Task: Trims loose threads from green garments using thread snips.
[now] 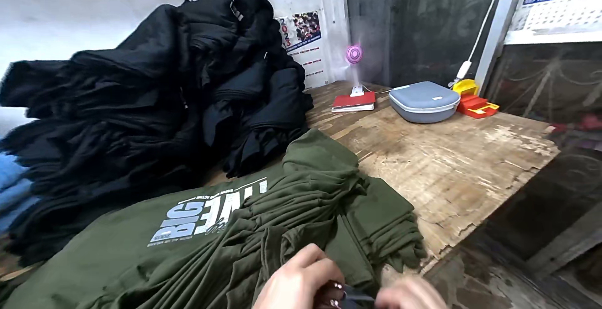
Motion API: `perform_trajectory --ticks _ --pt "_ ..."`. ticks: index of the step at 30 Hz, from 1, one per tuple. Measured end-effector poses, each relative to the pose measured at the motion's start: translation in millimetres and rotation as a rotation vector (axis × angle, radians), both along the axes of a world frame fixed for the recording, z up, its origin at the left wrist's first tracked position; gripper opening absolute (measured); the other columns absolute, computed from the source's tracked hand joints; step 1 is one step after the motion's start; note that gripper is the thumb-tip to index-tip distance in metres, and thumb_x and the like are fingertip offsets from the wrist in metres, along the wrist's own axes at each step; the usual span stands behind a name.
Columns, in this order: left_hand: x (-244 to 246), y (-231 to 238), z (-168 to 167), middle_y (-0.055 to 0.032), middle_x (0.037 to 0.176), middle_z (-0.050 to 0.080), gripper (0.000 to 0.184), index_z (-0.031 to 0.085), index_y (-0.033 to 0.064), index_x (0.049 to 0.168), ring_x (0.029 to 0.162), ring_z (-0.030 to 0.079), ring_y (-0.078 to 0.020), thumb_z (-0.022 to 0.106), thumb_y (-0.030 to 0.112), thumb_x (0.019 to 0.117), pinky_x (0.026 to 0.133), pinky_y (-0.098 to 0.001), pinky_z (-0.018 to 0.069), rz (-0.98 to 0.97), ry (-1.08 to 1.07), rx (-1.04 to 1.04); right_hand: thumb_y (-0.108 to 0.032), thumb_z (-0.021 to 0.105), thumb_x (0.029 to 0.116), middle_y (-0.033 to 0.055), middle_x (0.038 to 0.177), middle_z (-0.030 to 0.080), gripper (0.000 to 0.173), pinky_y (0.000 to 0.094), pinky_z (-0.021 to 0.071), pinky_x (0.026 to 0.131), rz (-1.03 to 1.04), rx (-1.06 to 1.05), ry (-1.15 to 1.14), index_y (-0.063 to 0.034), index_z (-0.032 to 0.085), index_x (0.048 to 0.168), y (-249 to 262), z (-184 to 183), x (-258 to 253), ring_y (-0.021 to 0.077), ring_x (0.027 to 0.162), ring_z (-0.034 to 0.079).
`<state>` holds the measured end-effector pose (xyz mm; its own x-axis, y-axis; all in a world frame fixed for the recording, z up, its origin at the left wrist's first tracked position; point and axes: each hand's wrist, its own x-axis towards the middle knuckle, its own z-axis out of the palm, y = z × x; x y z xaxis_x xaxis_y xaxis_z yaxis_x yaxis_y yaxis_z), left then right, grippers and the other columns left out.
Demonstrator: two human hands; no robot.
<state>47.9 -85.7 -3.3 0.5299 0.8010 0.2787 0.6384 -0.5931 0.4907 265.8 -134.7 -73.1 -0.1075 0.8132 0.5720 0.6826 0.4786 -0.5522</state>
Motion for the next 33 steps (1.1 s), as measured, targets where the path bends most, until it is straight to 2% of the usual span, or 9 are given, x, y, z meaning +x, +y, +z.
perform_trajectory --ticks 6,9,11,14,16,21,24,28,33 --pt "-14 20 0 0.0006 0.089 0.071 0.013 0.072 0.0104 0.106 0.076 0.066 -0.0079 0.065 0.008 0.0946 0.07 -0.029 0.057 0.058 -0.12 -0.054 0.016 0.063 0.0886 0.0068 0.103 0.077 0.035 0.0309 0.0638 0.083 0.251 -0.007 0.689 0.0057 0.06 0.122 51 11 -39 0.0132 0.092 0.075" --pt "-19 38 -10 0.007 0.09 0.07 0.015 0.071 0.0163 0.109 0.075 0.064 -0.0028 0.06 0.014 0.0991 0.068 -0.0238 0.0546 0.098 -0.228 -0.166 0.005 0.055 0.0985 0.0074 0.1 0.07 0.031 0.0289 0.0584 0.075 0.439 -0.097 0.825 0.0064 0.051 0.129 73 6 -35 0.0125 0.087 0.068" --pt "-21 44 -13 0.0073 0.094 0.071 0.017 0.069 0.0161 0.112 0.078 0.066 -0.0031 0.061 0.012 0.0985 0.07 -0.0229 0.0561 0.094 -0.301 -0.23 -0.018 0.074 0.0948 0.0062 0.108 0.064 0.044 0.0242 0.0558 0.075 0.378 0.036 0.524 0.0033 0.06 0.13 73 4 -35 0.0083 0.091 0.062" --pt "-20 44 -12 0.0064 0.088 0.071 0.02 0.068 0.0167 0.115 0.072 0.065 -0.0048 0.063 0.012 0.0961 0.065 -0.0238 0.0549 0.089 -0.342 -0.289 -0.03 0.075 0.0942 -0.004 0.092 0.071 0.009 0.0334 0.0473 0.09 0.056 0.386 0.251 -0.0243 0.08 0.099 65 -4 -31 0.0077 0.09 0.063" --pt "-19 44 -9 0.005 0.086 0.072 0.021 0.067 0.0158 0.116 0.071 0.066 -0.0059 0.065 0.012 0.0959 0.064 -0.0242 0.0553 0.061 -0.366 -0.337 -0.026 0.069 0.0991 -0.0072 0.087 0.066 0.01 0.0228 0.051 0.089 0.081 0.37 0.48 -0.0203 0.076 0.094 61 -1 -21 0.0022 0.09 0.062" --pt "-16 44 -9 0.0054 0.085 0.073 0.021 0.068 0.0171 0.115 0.071 0.068 -0.0064 0.066 0.012 0.0946 0.064 -0.0243 0.0563 0.09 -0.388 -0.37 -0.047 0.082 0.0847 0.0086 0.124 0.058 0.049 0.0336 0.0507 0.101 0.132 0.287 0.299 -0.018 0.065 0.12 60 -1 -31 0.0164 0.12 0.056" --pt "-16 42 -9 0.0044 0.087 0.074 0.025 0.067 0.0162 0.118 0.073 0.069 -0.0075 0.066 0.013 0.0937 0.065 -0.0251 0.057 0.085 -0.408 -0.381 -0.025 0.077 0.0918 0.0003 0.104 0.072 0.017 0.0373 0.0496 0.096 0.034 0.51 0.076 -0.025 0.079 0.108 65 -8 -34 0.0159 0.102 0.065" --pt "-24 17 -3 -0.001 0.113 0.072 0.048 0.066 0.0106 0.132 0.098 0.069 -0.009 0.079 0.03 0.0905 0.084 -0.0288 0.0597 0.101 -0.316 -0.195 -0.017 0.073 0.0966 -0.0064 0.094 0.072 0.005 0.0241 0.0527 0.092 0.119 0.479 0.351 -0.0176 0.077 0.096 55 -3 -12 0.0059 0.097 0.065" --pt "-10 -6 -9 -0.0042 0.103 0.074 0.021 0.078 0.0175 0.112 0.094 0.066 -0.0213 0.074 0.03 0.0951 0.081 -0.0422 0.0498 0.117 -0.101 0.385 -0.019 0.075 0.0946 -0.0053 0.095 0.072 0.005 0.0221 0.0554 0.088 0.17 0.377 0.553 -0.0154 0.078 0.097 48 -5 -10 0.0056 0.097 0.067"
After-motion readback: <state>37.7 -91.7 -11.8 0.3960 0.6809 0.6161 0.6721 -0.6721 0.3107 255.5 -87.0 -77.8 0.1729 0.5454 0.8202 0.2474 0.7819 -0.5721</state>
